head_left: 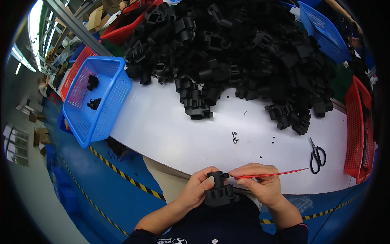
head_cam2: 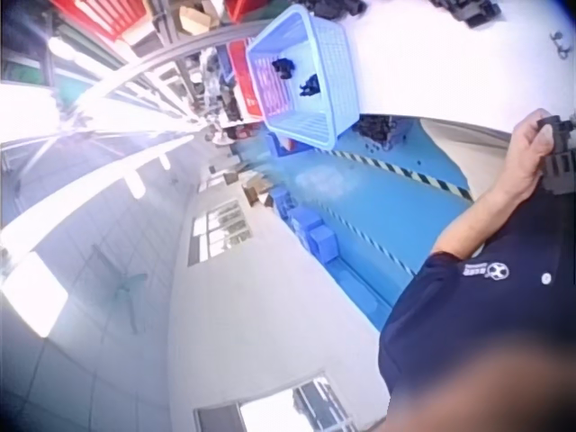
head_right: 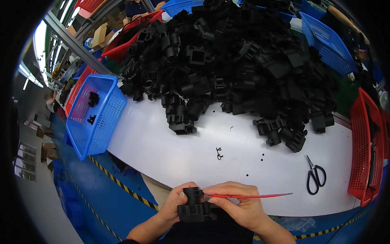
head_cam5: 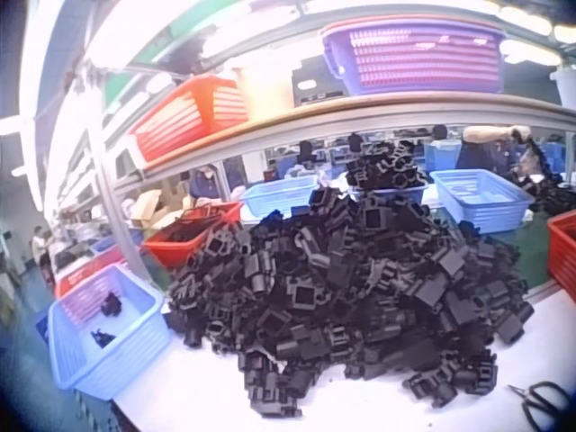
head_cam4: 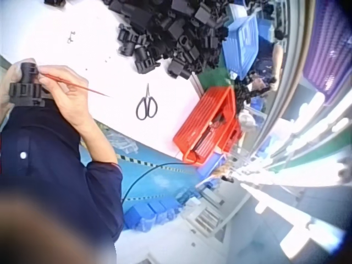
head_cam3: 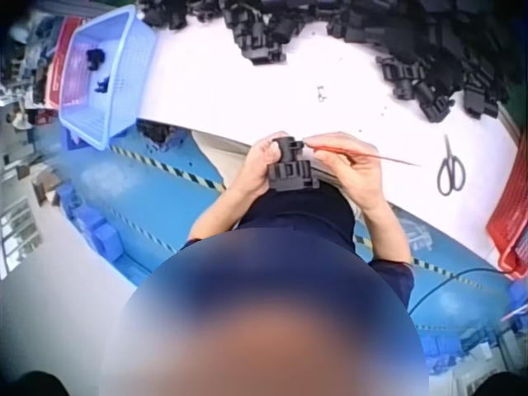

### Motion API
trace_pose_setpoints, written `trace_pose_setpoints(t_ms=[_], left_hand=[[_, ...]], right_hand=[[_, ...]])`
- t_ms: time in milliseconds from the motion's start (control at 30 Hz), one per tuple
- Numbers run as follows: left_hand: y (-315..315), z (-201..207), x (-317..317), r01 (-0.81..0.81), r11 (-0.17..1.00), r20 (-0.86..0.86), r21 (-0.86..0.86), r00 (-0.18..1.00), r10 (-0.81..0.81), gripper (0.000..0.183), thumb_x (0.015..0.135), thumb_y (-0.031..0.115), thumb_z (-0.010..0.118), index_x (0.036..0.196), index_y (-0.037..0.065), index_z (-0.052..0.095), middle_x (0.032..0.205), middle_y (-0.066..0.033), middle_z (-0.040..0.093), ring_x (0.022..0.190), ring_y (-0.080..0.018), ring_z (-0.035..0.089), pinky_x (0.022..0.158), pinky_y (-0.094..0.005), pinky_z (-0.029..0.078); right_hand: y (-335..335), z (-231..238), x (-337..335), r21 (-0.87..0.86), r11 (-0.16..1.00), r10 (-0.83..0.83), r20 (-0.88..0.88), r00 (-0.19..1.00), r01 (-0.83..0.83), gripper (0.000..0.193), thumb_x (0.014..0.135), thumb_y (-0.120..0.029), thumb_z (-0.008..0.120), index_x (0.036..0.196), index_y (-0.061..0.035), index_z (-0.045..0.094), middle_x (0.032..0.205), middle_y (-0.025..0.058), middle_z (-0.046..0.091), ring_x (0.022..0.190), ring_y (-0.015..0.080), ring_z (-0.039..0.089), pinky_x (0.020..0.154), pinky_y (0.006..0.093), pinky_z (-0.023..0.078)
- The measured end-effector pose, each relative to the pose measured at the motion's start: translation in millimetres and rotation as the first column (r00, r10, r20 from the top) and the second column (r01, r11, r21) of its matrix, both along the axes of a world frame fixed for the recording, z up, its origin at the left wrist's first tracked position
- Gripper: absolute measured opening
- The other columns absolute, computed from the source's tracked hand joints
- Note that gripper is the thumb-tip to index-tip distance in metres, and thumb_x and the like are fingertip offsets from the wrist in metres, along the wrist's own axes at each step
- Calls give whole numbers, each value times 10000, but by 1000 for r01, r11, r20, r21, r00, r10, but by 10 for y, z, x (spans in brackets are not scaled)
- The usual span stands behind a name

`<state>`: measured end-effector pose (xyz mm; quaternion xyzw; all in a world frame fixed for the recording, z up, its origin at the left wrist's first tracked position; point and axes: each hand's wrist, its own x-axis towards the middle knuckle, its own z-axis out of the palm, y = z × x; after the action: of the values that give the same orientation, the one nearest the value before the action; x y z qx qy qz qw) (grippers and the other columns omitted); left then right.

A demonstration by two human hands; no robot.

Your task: The person assembles small black components into a plastic housing by hand, using scissors, tweezers, and a probing tool to manipulate the parts from storage bins.

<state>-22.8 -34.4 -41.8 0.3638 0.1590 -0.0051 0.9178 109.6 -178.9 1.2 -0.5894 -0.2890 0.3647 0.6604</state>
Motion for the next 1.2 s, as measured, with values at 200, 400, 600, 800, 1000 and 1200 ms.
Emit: trace_pose_setpoints(t_ms=[200,400,600,800,1000,1200], left_hand=[[15,-21,1,4,1000,-3,-16,1000,-5,355,860,341,571,975,8,535,895,-48,560,814,-85,525,741,-218,428],[17,0,-14,38,993,-29,-111,999,-42,387,874,343,549,1031,-10,528,947,-61,573,859,-94,544,772,-223,439],[5,37,24,32,994,-81,-107,996,-40,423,860,367,563,1060,-2,515,996,-62,570,911,-103,544,801,-237,439],[-28,-40,20,15,995,-16,-101,1000,-17,405,850,373,572,1044,28,489,990,-63,555,918,-141,559,774,-283,478],[204,-9,-14,-205,966,-71,-159,978,196,428,873,409,498,1082,36,468,944,-116,574,795,-219,624,620,-378,551],[270,-4,-22,-257,956,-71,-142,966,250,442,871,423,493,1087,38,469,953,-115,574,808,-223,623,623,-379,547]], right_hand=[[41,-48,1,19,1000,-18,248,969,13,190,743,-24,656,932,-27,662,874,97,662,775,185,634,674,256,504],[88,-74,18,69,997,-17,492,871,-19,169,708,-70,684,876,-51,671,866,75,666,729,196,636,619,259,511],[145,-216,-54,152,986,-159,699,697,73,124,742,-83,657,858,-40,656,852,98,660,649,186,615,562,236,488],[382,-306,89,16,902,-431,-48,901,432,112,795,-29,589,885,15,638,899,126,628,637,132,554,613,233,461],[277,-183,78,-10,961,-273,71,959,275,165,795,-45,617,951,3,643,918,96,614,804,144,572,710,252,460],[131,-21,-62,45,999,2,-216,976,8,157,818,-49,600,956,14,638,859,93,626,789,132,585,708,227,452]])
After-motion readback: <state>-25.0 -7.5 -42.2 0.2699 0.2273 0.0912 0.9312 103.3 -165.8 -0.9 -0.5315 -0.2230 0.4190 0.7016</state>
